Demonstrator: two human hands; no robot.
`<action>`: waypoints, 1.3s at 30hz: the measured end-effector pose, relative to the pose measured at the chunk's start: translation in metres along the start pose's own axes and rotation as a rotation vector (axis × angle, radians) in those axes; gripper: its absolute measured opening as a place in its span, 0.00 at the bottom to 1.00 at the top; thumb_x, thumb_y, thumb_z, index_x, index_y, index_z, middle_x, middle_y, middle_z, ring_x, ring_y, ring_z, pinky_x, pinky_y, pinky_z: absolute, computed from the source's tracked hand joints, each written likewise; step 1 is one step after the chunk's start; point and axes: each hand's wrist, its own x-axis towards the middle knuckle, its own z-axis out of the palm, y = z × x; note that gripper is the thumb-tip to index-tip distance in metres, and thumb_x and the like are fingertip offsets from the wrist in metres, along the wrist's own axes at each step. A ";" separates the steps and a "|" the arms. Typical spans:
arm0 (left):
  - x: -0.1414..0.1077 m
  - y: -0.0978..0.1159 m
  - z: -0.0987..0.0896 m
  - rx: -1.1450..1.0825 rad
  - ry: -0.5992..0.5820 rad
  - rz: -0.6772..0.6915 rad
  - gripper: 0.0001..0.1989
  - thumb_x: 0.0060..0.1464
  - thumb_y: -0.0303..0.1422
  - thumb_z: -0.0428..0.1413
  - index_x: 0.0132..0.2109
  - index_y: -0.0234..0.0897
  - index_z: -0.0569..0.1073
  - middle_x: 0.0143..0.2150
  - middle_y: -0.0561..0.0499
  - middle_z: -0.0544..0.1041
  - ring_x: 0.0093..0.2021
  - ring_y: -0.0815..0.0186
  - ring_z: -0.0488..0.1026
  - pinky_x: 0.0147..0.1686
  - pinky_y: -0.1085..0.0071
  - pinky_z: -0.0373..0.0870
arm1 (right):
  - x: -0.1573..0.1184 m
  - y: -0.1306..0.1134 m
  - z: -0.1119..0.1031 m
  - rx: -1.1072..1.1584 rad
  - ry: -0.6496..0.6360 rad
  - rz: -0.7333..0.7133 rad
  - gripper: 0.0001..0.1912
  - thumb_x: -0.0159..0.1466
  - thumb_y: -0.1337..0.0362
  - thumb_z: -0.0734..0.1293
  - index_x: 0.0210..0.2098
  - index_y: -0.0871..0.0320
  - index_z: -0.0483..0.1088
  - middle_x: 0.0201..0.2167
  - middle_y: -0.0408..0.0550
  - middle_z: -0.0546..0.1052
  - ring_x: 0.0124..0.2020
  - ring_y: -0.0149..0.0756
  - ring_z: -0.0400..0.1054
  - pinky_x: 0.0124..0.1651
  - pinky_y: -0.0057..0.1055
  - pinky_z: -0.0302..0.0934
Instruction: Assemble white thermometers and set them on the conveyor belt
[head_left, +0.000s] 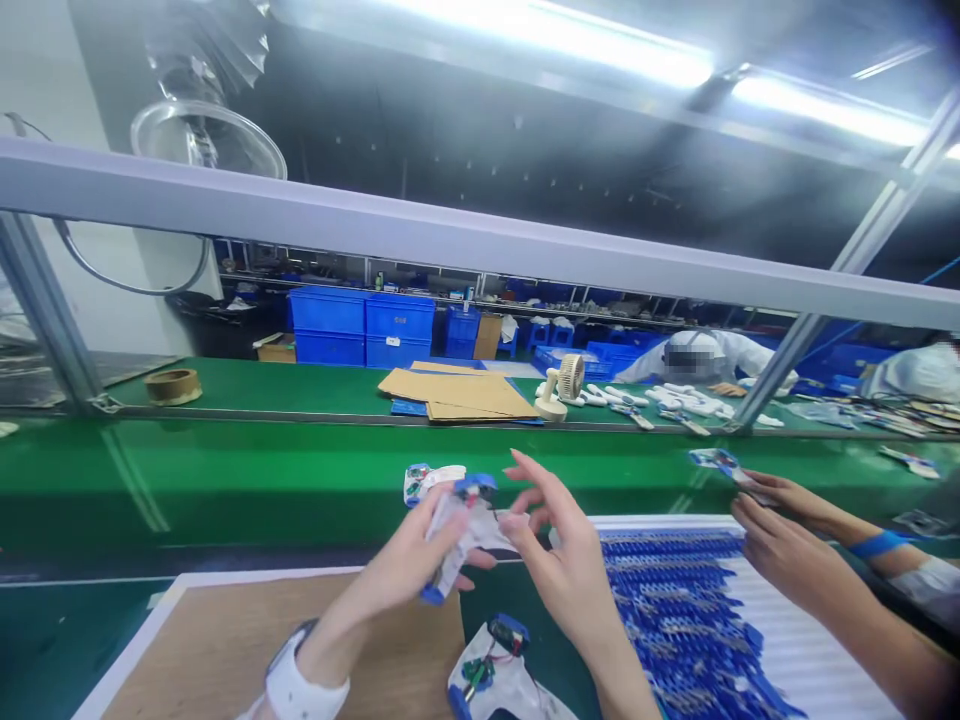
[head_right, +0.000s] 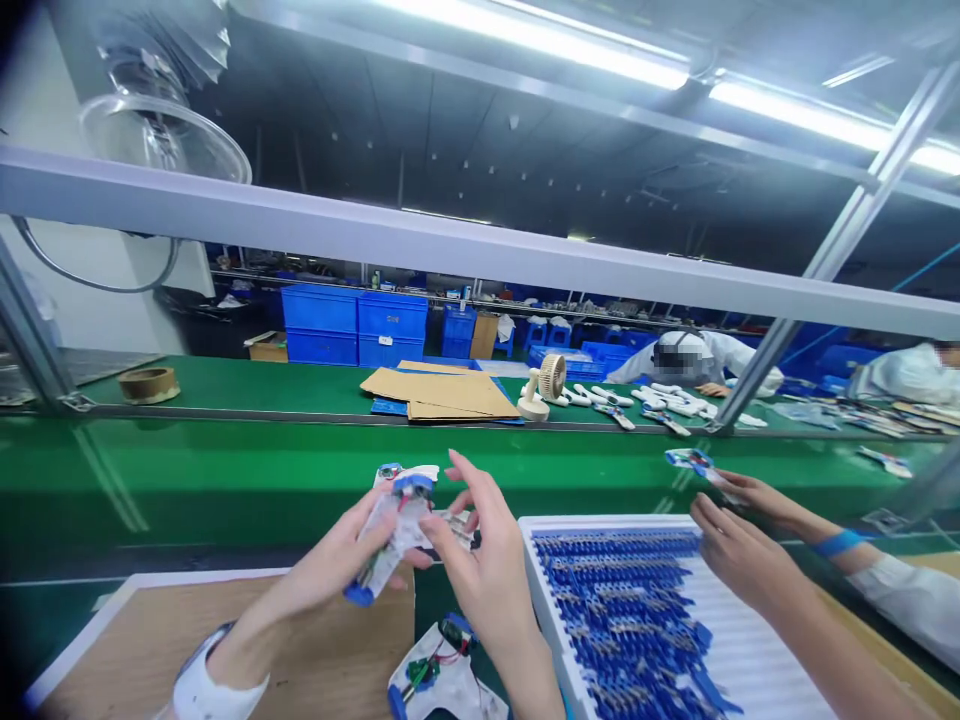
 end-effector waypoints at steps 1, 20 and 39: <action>-0.002 -0.003 0.005 0.042 -0.017 0.031 0.42 0.45 0.57 0.64 0.60 0.38 0.64 0.48 0.42 0.77 0.40 0.58 0.80 0.33 0.70 0.77 | -0.001 -0.005 -0.001 -0.002 0.027 0.005 0.20 0.70 0.55 0.62 0.57 0.56 0.67 0.41 0.48 0.78 0.28 0.27 0.71 0.27 0.21 0.68; -0.017 -0.002 0.021 0.119 -0.004 0.369 0.31 0.56 0.60 0.53 0.51 0.37 0.71 0.36 0.51 0.74 0.32 0.68 0.69 0.33 0.76 0.71 | 0.001 -0.034 -0.008 0.302 0.082 -0.079 0.11 0.63 0.69 0.71 0.44 0.50 0.76 0.44 0.41 0.81 0.45 0.30 0.76 0.49 0.22 0.72; -0.037 -0.001 0.022 0.993 0.259 1.085 0.14 0.70 0.36 0.47 0.56 0.35 0.69 0.53 0.44 0.77 0.54 0.71 0.75 0.59 0.84 0.64 | -0.002 -0.051 -0.029 0.051 0.147 -0.233 0.10 0.63 0.76 0.67 0.39 0.55 0.72 0.33 0.43 0.77 0.35 0.31 0.73 0.37 0.27 0.70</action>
